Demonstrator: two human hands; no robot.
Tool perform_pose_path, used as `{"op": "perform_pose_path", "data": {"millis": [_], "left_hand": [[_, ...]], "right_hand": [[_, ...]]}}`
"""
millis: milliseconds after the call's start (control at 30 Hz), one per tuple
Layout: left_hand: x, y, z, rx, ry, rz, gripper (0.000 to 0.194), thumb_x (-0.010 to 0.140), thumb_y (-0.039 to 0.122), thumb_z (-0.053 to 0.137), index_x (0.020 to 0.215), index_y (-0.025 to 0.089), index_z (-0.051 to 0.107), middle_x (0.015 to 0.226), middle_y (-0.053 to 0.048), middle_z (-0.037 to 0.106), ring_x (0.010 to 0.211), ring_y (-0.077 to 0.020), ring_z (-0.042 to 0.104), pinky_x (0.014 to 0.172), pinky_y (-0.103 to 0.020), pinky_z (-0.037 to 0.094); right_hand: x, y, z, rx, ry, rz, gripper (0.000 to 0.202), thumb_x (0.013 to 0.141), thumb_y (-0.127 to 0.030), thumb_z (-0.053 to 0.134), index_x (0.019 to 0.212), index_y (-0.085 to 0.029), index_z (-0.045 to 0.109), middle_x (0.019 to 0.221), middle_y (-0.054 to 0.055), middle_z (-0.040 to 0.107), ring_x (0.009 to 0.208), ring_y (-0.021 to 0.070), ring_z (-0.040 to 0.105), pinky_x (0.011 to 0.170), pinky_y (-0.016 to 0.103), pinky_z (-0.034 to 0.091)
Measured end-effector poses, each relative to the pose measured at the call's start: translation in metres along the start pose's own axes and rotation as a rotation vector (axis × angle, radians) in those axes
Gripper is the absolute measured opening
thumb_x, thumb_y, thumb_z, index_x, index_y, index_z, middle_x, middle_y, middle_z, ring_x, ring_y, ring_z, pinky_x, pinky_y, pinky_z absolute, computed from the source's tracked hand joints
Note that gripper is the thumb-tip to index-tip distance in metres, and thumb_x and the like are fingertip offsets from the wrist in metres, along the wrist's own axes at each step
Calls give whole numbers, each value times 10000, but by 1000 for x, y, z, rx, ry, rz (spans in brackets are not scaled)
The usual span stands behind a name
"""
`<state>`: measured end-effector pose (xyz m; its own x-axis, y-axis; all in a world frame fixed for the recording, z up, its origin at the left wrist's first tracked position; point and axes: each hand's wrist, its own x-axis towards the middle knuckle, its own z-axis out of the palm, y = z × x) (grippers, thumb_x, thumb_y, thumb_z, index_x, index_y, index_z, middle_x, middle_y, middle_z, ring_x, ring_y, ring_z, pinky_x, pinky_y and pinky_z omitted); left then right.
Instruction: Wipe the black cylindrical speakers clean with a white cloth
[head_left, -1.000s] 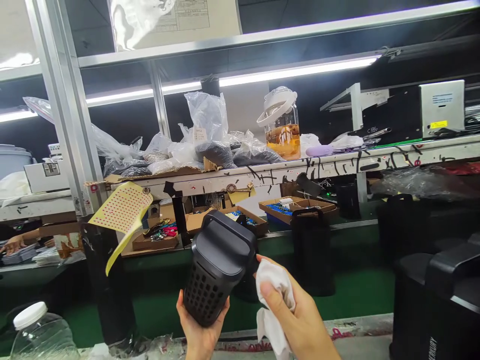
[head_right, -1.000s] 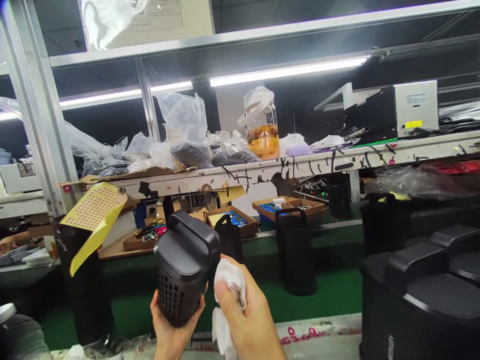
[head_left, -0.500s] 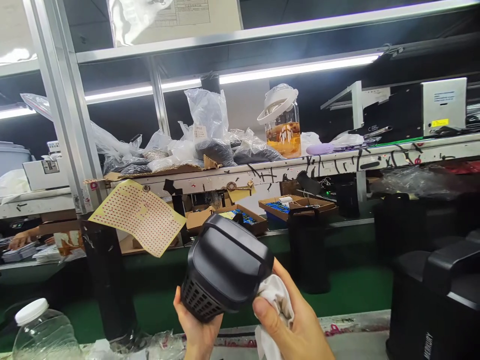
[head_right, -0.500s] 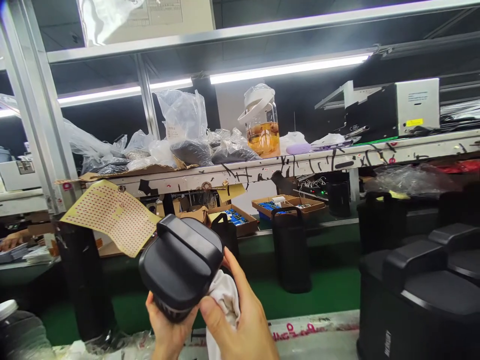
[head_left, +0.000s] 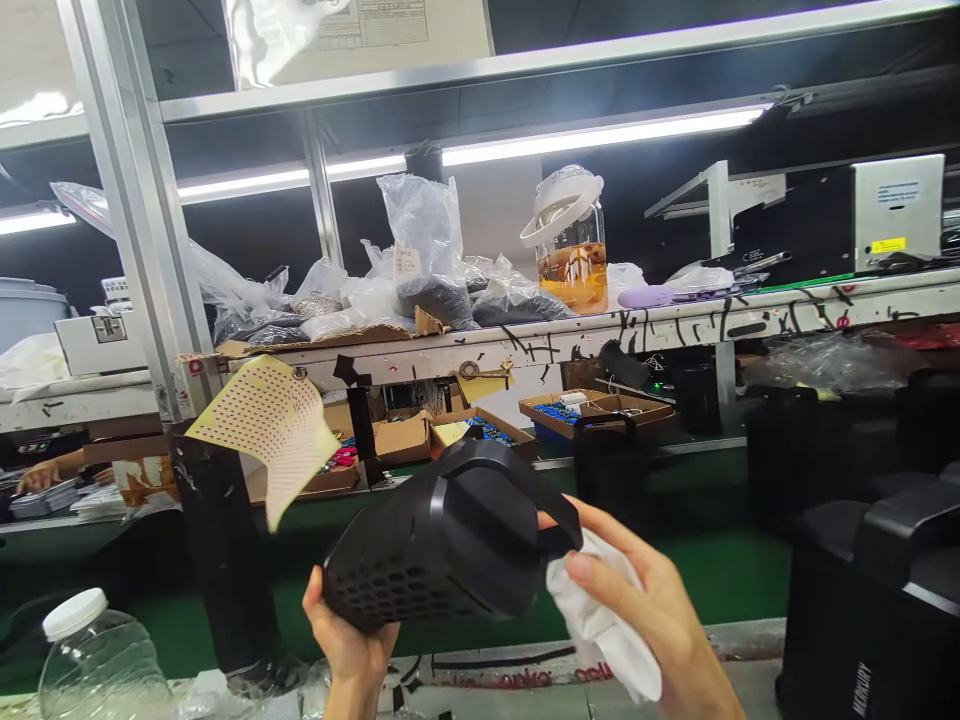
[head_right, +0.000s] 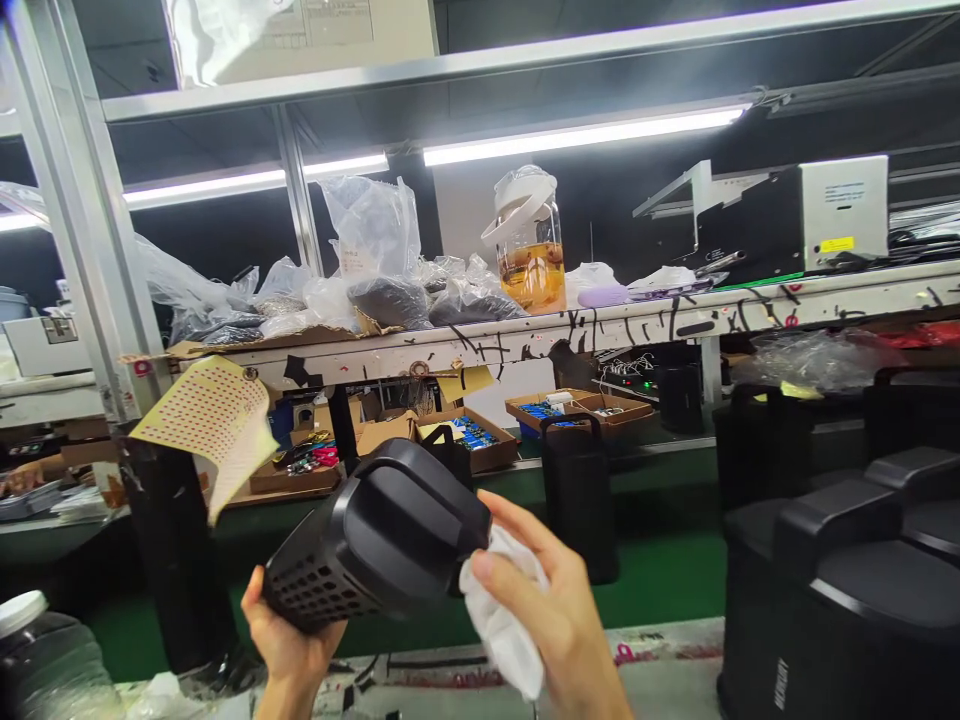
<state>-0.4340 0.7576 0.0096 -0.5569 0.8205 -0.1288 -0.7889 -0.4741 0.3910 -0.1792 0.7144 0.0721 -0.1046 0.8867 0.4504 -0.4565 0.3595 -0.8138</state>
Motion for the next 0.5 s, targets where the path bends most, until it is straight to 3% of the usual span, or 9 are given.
{"op": "perform_pose_path", "data": {"millis": [33, 100, 167, 200, 267, 333, 433, 500], "left_hand": [[1, 5, 0, 10, 8, 16, 383, 869, 515, 431, 927, 275, 723, 710, 4, 730, 595, -202, 677, 519, -324, 563], [2, 13, -2, 36, 24, 40, 372, 871, 492, 428, 908, 265, 721, 682, 12, 724, 551, -199, 667, 461, -314, 549], [3, 20, -3, 58, 38, 59, 365, 868, 474, 430, 876, 249, 717, 664, 15, 721, 524, -194, 660, 427, -303, 537], [3, 22, -3, 66, 45, 66, 363, 867, 466, 428, 852, 242, 714, 652, 17, 717, 509, -189, 654, 417, -294, 531], [3, 24, -4, 79, 56, 70, 351, 863, 439, 428, 796, 228, 700, 622, 21, 707, 485, -181, 643, 404, -276, 518], [4, 23, -5, 94, 58, 54, 339, 853, 407, 430, 753, 208, 686, 587, 14, 694, 462, -177, 630, 388, -255, 495], [8, 21, -11, 110, 52, 15, 321, 823, 395, 442, 741, 192, 676, 583, -4, 694, 466, -181, 630, 415, -254, 502], [14, 21, -17, 115, 45, -11, 324, 798, 417, 456, 762, 186, 680, 600, -17, 702, 490, -189, 639, 493, -282, 543]], "right_hand": [[3, -3, -6, 51, 104, 11, 582, 623, -474, 830, 1085, -147, 692, 808, 77, 671, 593, 147, 575, 540, 226, 513], [11, -5, -18, 167, 383, -44, 608, 513, -476, 869, 993, -139, 711, 833, 79, 665, 623, 151, 576, 475, 190, 474], [20, 0, -25, 194, 635, -157, 608, 521, -486, 862, 1017, -174, 700, 961, 63, 657, 730, 152, 589, 528, 170, 489], [24, 4, -27, 148, 700, -219, 600, 572, -504, 841, 1063, -200, 681, 984, 44, 646, 732, 133, 573, 533, 156, 480], [28, 13, -26, -10, 642, -288, 541, 700, -567, 753, 1095, -212, 651, 891, 22, 621, 630, 106, 504, 473, 153, 432], [23, 19, -17, -158, 439, -282, 510, 791, -625, 643, 1035, -177, 642, 709, 1, 537, 529, 101, 398, 415, 178, 359], [4, 18, 1, -261, 235, -211, 516, 846, -660, 543, 930, -158, 626, 551, -45, 366, 472, 93, 287, 410, 200, 275], [-9, 18, 6, -297, 136, -172, 570, 823, -714, 517, 859, -157, 636, 542, -32, 372, 482, 97, 295, 430, 211, 281]]}}
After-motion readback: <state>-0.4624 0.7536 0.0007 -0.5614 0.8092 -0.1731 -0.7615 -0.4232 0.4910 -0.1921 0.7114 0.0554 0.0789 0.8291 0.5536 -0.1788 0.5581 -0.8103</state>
